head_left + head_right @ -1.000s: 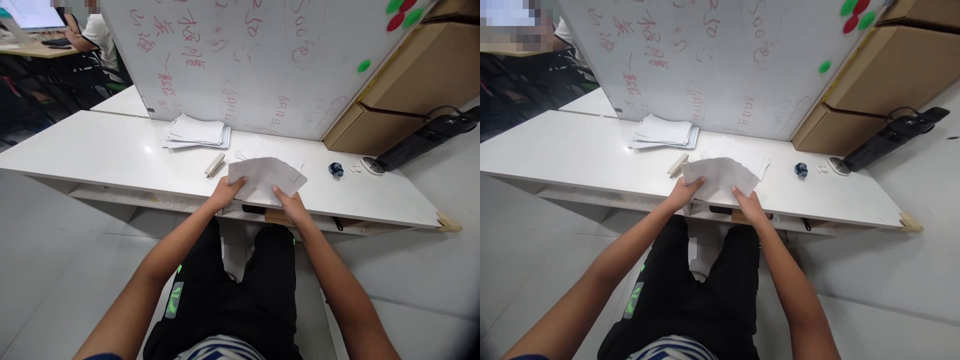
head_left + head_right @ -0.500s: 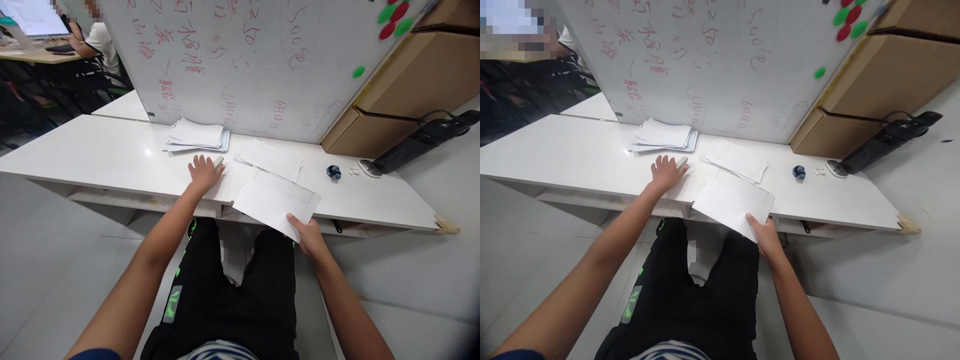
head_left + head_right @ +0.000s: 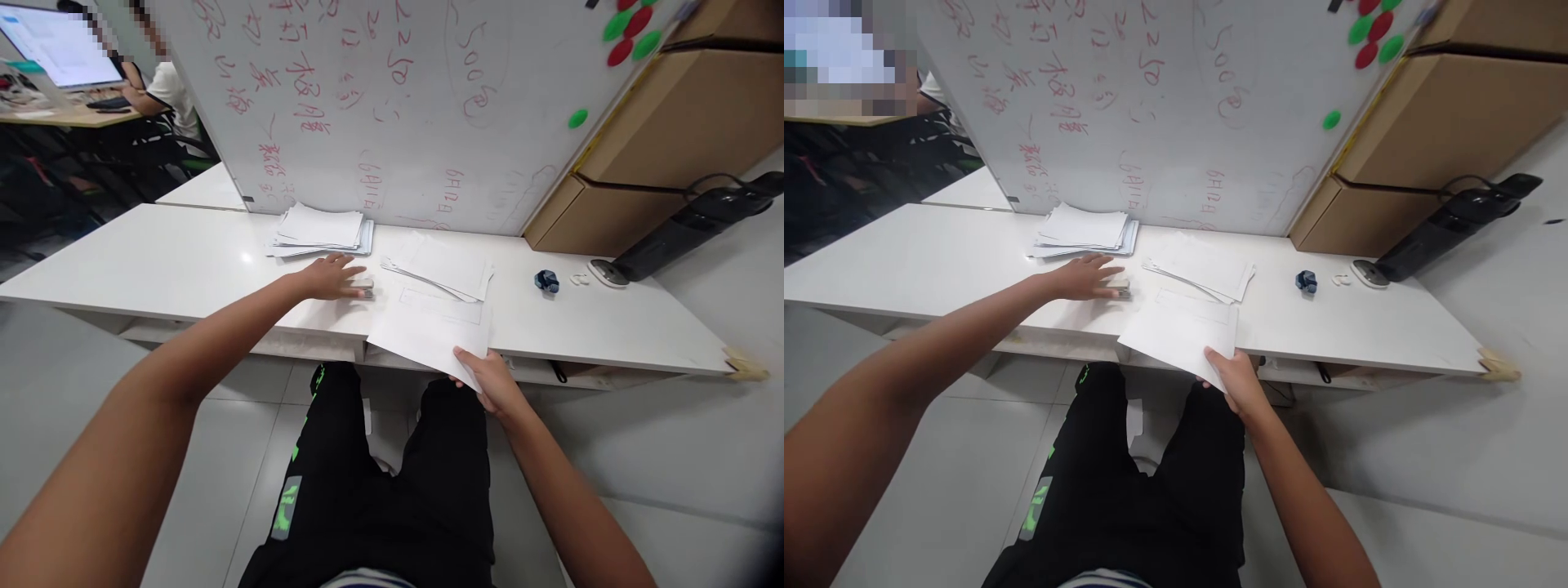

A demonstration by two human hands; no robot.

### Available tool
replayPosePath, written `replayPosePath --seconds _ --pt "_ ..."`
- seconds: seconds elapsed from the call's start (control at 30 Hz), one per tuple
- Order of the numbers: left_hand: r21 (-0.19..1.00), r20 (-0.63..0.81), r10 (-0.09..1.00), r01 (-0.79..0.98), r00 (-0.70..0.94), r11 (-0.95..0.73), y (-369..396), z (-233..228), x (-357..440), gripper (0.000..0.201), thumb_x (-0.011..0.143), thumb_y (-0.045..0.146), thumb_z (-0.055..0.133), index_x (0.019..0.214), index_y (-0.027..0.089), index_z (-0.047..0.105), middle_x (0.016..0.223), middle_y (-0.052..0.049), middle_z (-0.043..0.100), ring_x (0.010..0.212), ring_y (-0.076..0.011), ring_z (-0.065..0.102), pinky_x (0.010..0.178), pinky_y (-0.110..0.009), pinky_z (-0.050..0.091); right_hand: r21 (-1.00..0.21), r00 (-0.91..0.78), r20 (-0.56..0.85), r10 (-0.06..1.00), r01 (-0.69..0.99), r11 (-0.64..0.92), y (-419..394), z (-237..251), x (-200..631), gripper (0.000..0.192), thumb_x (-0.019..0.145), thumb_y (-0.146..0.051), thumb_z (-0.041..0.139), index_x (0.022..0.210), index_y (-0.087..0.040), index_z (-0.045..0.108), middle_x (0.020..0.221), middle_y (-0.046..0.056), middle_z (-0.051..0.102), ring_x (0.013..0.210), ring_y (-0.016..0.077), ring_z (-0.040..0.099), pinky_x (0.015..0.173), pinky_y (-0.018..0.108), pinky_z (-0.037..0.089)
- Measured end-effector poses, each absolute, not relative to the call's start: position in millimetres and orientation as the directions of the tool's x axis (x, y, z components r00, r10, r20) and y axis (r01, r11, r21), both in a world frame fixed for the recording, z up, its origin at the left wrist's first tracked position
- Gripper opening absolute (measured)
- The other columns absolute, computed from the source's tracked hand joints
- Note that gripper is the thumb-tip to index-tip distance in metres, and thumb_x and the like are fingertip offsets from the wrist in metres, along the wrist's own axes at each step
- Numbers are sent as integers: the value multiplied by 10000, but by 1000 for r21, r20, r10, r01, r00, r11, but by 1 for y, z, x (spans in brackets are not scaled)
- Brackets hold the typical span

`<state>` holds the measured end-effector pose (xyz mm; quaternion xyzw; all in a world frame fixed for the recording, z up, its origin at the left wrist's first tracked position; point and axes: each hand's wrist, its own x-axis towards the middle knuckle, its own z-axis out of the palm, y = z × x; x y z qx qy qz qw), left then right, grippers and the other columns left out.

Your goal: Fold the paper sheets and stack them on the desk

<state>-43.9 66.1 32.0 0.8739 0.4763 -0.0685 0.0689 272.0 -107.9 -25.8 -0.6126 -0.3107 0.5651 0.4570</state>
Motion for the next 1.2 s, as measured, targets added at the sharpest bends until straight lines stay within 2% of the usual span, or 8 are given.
replayPosePath --seconds 0.13,0.2,0.27,0.4,0.53,0.63,0.87,1.2 --pt "286 19 888 849 459 -445 81 32 -25 754 935 650 82 1485 215 357 1546 -96 368 1436 -289 274 1147 -450 244 -924 131 -381 915 -97 -370 -84 -15 259 231 747 -243 703 936 -143 615 758 65 703 519 158 615 385 248 493" --pt "326 69 911 854 406 -405 92 21 -18 735 955 579 45 1439 173 421 1504 -123 424 1417 -277 315 1153 -444 232 -928 115 -371 921 -63 -366 -72 -14 256 226 752 -240 692 938 -138 615 756 73 705 521 161 620 391 251 496" --pt "327 49 930 874 364 -359 101 7 -14 726 954 570 78 1433 147 423 1515 -153 398 1434 -296 279 1159 -485 199 -931 93 -364 927 -31 -363 -62 -16 255 226 755 -237 681 941 -128 611 753 81 707 522 164 623 395 251 495" --pt "358 -32 952 893 304 -273 108 -15 -15 758 937 608 100 1475 138 356 1587 -180 243 1487 -336 112 1147 -569 163 -936 29 -352 935 7 -352 -49 -19 255 286 761 -271 684 993 -123 605 817 102 725 549 173 635 410 260 503" --pt "406 -37 950 874 309 -269 104 -17 -17 794 930 628 75 1499 124 306 1600 -187 200 1496 -330 59 1166 -557 117 -937 -36 -350 936 37 -348 -38 -20 253 299 749 -285 699 988 -127 614 871 112 728 587 182 641 418 265 496" --pt "423 -38 949 866 313 -268 104 -17 -17 827 911 673 83 1492 136 323 1610 -178 171 1496 -347 23 1172 -559 92 -926 -96 -375 922 81 -368 -30 -21 252 327 737 -293 715 997 -122 616 821 105 723 563 184 625 421 281 488" --pt "412 16 929 845 369 -342 113 -29 -18 804 908 687 94 1463 175 370 1576 -150 288 1497 -332 70 1178 -577 15 -905 -133 -419 898 134 -403 -25 -20 253 280 734 -285 730 948 -141 623 809 94 726 529 162 603 385 257 459" --pt "422 -6 932 846 362 -326 115 -32 -20 809 899 701 152 1485 176 340 1575 -157 287 1489 -376 44 1154 -626 5 -906 -87 -411 907 150 -396 -26 -19 251 264 724 -273 731 929 -127 652 839 108 732 526 166 600 383 267 474"
